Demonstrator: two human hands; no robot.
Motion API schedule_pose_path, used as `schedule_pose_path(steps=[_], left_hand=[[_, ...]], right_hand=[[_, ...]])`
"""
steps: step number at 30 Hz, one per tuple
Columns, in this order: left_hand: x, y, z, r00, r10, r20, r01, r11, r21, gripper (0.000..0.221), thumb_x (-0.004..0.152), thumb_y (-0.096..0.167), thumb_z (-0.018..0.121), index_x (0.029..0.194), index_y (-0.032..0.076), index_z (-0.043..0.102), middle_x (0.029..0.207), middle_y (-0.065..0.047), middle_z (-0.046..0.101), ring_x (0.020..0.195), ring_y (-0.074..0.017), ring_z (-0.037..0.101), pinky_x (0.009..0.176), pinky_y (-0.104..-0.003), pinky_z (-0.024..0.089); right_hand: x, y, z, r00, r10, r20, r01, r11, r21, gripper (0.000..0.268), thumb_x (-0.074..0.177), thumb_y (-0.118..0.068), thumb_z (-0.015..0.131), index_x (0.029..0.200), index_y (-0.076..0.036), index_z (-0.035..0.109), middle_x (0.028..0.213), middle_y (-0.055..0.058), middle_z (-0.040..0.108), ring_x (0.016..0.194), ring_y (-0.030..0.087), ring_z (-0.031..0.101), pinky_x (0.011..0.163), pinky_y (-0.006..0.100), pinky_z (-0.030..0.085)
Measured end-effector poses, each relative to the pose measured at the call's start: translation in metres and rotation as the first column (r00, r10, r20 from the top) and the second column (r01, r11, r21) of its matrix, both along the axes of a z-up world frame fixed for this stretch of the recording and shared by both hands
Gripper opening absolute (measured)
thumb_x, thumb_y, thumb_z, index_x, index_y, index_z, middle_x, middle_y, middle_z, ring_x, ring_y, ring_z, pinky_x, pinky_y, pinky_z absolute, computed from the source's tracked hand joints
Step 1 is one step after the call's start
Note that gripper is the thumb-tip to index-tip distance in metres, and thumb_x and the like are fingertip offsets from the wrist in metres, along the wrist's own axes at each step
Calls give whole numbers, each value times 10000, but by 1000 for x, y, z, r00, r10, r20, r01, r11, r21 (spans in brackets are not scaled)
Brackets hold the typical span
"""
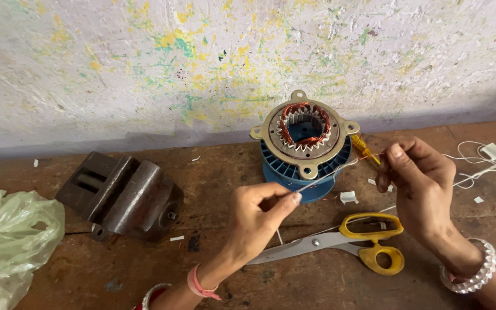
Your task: The person ties white thread around the copper windings of a blue motor stator to secure them. They use scissors to cut the thread and a yellow-handled tool to adjust the windings. The person works methodically, ensuring the windings are held in place.
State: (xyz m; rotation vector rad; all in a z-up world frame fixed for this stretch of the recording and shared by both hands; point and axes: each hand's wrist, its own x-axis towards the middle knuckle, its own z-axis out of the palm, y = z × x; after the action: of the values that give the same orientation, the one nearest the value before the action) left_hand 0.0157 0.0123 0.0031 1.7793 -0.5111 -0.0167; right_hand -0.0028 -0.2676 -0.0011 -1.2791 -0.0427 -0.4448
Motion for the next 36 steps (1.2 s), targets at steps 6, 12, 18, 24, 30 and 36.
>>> schedule_pose_path(steps=[6, 12, 18, 24, 30, 36], left_hand=[[3, 5, 4, 999, -14, 50, 28, 956, -291, 199, 902, 169, 666, 778, 27, 728, 613, -33, 659, 523, -94, 595, 472, -256, 423], [-1, 3, 20, 892, 146, 428, -193, 979, 67, 209, 927, 198, 675, 873, 8, 746, 806, -69, 724, 751, -134, 672, 664, -324, 530], [-20, -4, 33, 791, 60, 609, -181, 973, 140, 187, 937, 183, 683, 886, 22, 763, 847, -68, 756, 723, -166, 649, 655, -320, 500], [-25, -13, 9, 934, -334, -129, 315, 937, -150, 252, 1028, 205, 655, 1088, -14, 763, 887, -47, 782, 774, -25, 693, 682, -201, 550], [-10, -14, -6, 912, -350, -212, 318, 932, -172, 215, 971, 135, 726, 992, -66, 801, 777, -81, 736, 670, -62, 589, 568, -239, 454], [-18, -13, 13, 993, -114, 29, 114, 993, -4, 111, 868, 53, 749, 954, 14, 807, 799, -62, 795, 672, -85, 722, 583, -225, 547]], right_hand=[[-5, 4, 0, 998, 54, 36, -52, 997, -56, 120, 1072, -70, 598, 1028, 21, 662, 831, 88, 642, 648, 133, 591, 562, 266, 487], [1, -9, -1, 951, -102, 293, 257, 787, -561, 101, 1052, 12, 609, 987, 11, 686, 771, 56, 671, 587, 124, 577, 478, 244, 487], [-11, 15, -6, 714, 440, 545, 376, 416, -828, 262, 805, 17, 538, 1001, -46, 700, 951, 60, 748, 643, 105, 688, 463, 201, 502], [-31, 20, 18, 662, 555, 504, 391, 318, -864, 332, 820, -140, 652, 1132, -28, 683, 1054, 84, 701, 772, 186, 721, 587, 328, 586], [-25, 25, 24, 768, 457, 449, 286, 382, -879, 229, 817, -114, 720, 1040, -63, 714, 954, 54, 721, 731, 178, 706, 585, 325, 562], [-21, 26, -3, 945, 326, -30, -236, 615, -752, 144, 903, -156, 737, 840, -27, 742, 704, 39, 702, 585, 113, 628, 507, 287, 479]])
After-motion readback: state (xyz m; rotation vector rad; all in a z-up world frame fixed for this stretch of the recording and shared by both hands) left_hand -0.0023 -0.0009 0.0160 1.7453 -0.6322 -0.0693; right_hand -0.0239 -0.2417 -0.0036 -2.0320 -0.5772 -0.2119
